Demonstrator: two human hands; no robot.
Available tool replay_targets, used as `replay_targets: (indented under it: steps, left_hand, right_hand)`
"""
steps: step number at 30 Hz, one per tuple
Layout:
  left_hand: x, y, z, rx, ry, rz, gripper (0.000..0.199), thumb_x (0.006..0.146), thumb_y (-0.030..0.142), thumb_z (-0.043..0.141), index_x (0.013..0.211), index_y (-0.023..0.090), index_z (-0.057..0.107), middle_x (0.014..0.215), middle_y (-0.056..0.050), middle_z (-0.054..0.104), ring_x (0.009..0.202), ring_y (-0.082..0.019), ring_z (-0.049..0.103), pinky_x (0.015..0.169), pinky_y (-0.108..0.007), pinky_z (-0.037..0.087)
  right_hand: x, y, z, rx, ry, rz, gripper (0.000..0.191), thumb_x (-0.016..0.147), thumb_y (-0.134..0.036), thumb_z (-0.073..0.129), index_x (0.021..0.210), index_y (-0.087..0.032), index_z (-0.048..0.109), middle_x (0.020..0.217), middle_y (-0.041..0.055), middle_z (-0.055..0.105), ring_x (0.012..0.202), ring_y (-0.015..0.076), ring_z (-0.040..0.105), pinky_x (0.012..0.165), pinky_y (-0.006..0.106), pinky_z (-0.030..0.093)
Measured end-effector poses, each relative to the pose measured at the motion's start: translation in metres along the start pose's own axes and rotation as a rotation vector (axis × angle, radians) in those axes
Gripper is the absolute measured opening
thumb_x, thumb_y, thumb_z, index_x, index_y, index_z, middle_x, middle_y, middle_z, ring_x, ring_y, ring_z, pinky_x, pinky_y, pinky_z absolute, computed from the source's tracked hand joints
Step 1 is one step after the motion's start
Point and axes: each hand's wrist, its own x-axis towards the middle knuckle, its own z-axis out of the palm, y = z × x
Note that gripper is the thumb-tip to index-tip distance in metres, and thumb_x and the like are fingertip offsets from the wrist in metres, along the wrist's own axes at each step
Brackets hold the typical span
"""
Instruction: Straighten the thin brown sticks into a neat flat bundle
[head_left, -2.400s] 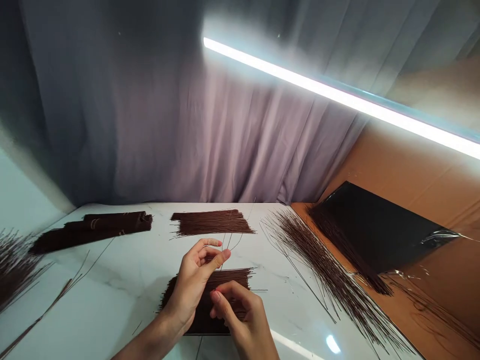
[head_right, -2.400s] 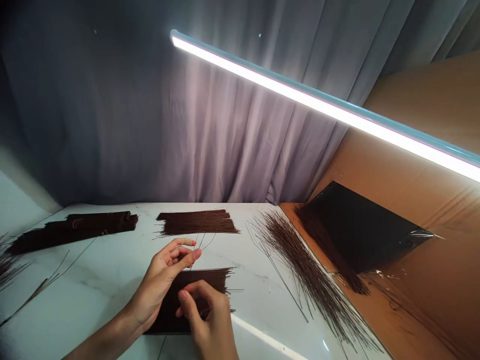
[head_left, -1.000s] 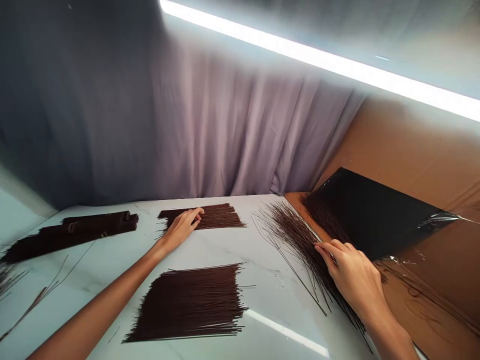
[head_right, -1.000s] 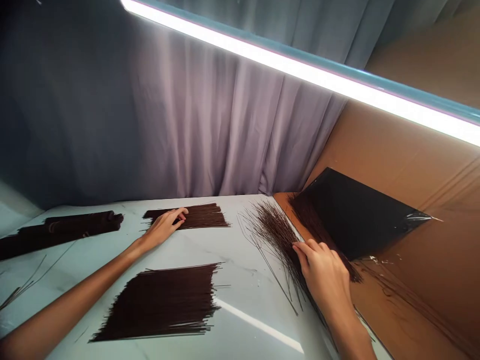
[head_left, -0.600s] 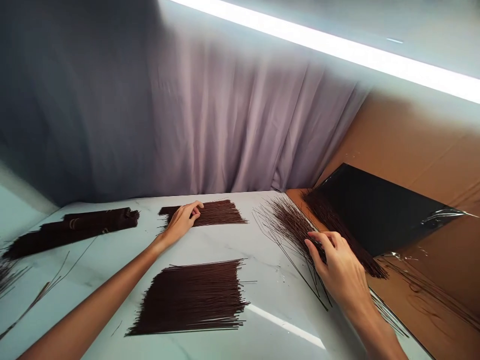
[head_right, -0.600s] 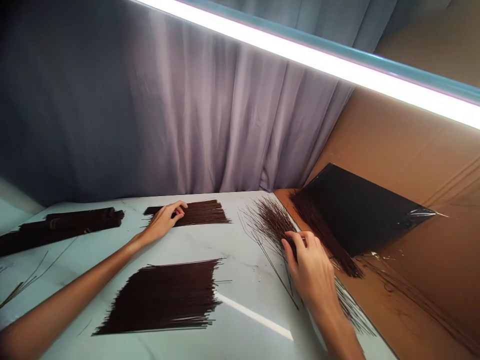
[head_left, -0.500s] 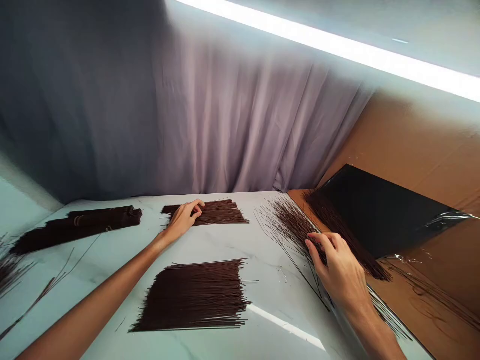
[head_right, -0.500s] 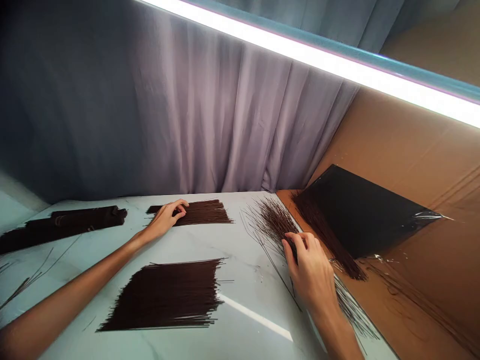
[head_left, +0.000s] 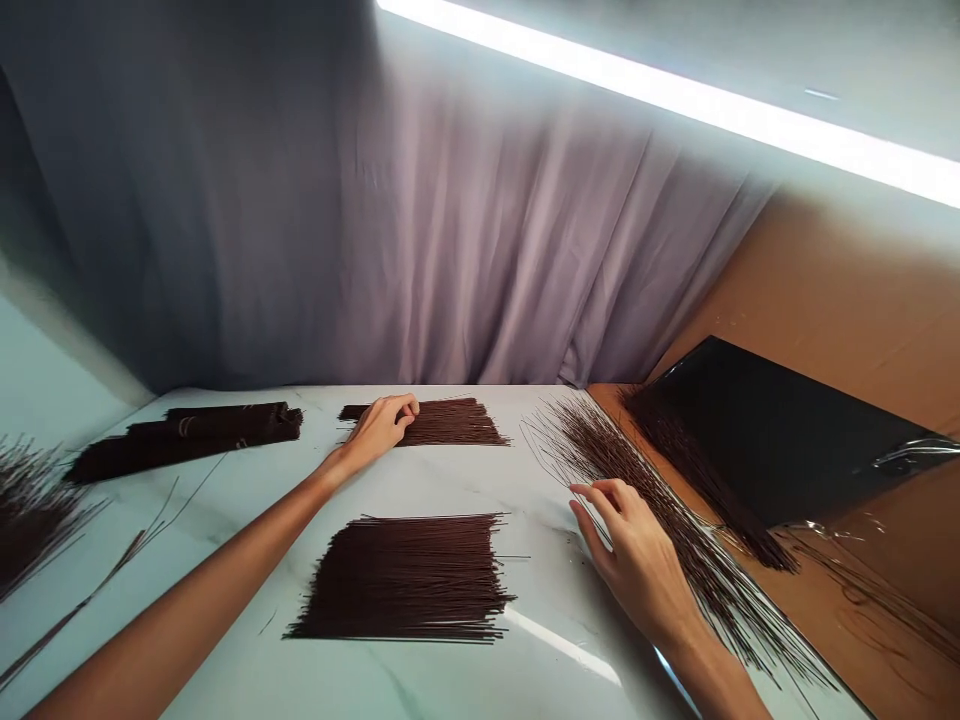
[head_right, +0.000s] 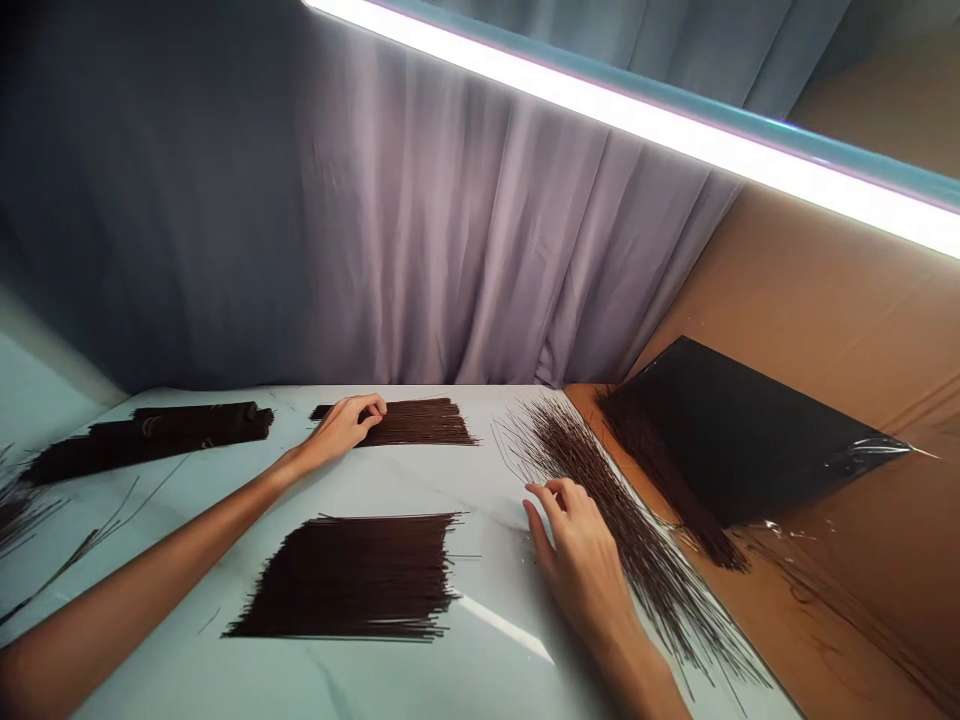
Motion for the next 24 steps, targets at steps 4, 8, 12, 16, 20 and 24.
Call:
replay_targets:
  steps: [4,8,12,16,20,24]
  left_hand:
    - [-0.014,0.022,-0.012,-0.021,0.009,0.045,0.016,0.091,0.013,0.052,0.088,0.023,0.063,0.088,-0.001,0.068,0.085,-0.022,0.064,0.082,-0.033,0.046]
    - [-0.043,0.054,-0.017,-0.062,-0.047,0.095,0.018,0.095,0.012,0.049,0.096,0.024,0.062,0.096,-0.001,0.067,0.091,-0.02,0.064,0.087,-0.032,0.047]
    - [-0.071,0.083,-0.015,-0.099,-0.123,0.135,0.018,0.097,0.013,0.05,0.095,0.025,0.063,0.095,0.0,0.068,0.092,-0.021,0.064,0.087,-0.034,0.048]
    - [-0.088,0.106,-0.016,-0.133,-0.264,0.243,0.022,0.101,0.013,0.048,0.105,0.028,0.064,0.102,0.0,0.068,0.095,-0.019,0.064,0.09,-0.033,0.049]
    - [-0.091,0.111,-0.02,-0.093,-0.288,0.265,0.025,0.105,0.014,0.044,0.114,0.028,0.062,0.104,-0.001,0.066,0.092,-0.02,0.065,0.085,-0.033,0.049]
    - [-0.088,0.098,-0.024,-0.102,-0.267,0.215,0.023,0.106,0.019,0.043,0.117,0.029,0.06,0.107,0.0,0.066,0.097,-0.019,0.065,0.088,-0.031,0.048]
  right_hand:
    - [0.0,-0.017,0.0,0.176,-0.055,-0.067,0.024,0.105,-0.033,0.045,0.118,-0.022,0.063,0.107,0.0101,0.06,0.095,0.0241,0.061,0.08,0.037,0.052]
    - [-0.001,-0.047,0.001,0.372,-0.134,-0.14,0.023,0.104,-0.026,0.048,0.121,-0.024,0.064,0.107,0.0091,0.061,0.094,0.0218,0.062,0.079,0.034,0.053]
    - [0.005,-0.073,0.003,0.268,0.031,-0.15,0.032,0.102,-0.025,0.052,0.133,-0.025,0.06,0.116,0.0118,0.063,0.102,0.026,0.061,0.085,0.04,0.052]
    - [0.012,-0.079,0.004,0.12,0.085,-0.198,0.042,0.103,-0.024,0.051,0.145,-0.025,0.051,0.125,0.0111,0.067,0.108,0.0286,0.06,0.094,0.045,0.045]
    - [0.015,-0.079,0.008,0.232,0.02,-0.179,0.024,0.105,-0.018,0.046,0.117,-0.023,0.067,0.09,0.0048,0.073,0.082,0.0219,0.062,0.081,0.037,0.044]
    - [0.024,-0.084,0.017,0.413,-0.09,-0.06,0.018,0.105,-0.03,0.052,0.105,-0.022,0.068,0.09,0.0037,0.072,0.081,0.0199,0.062,0.075,0.033,0.045]
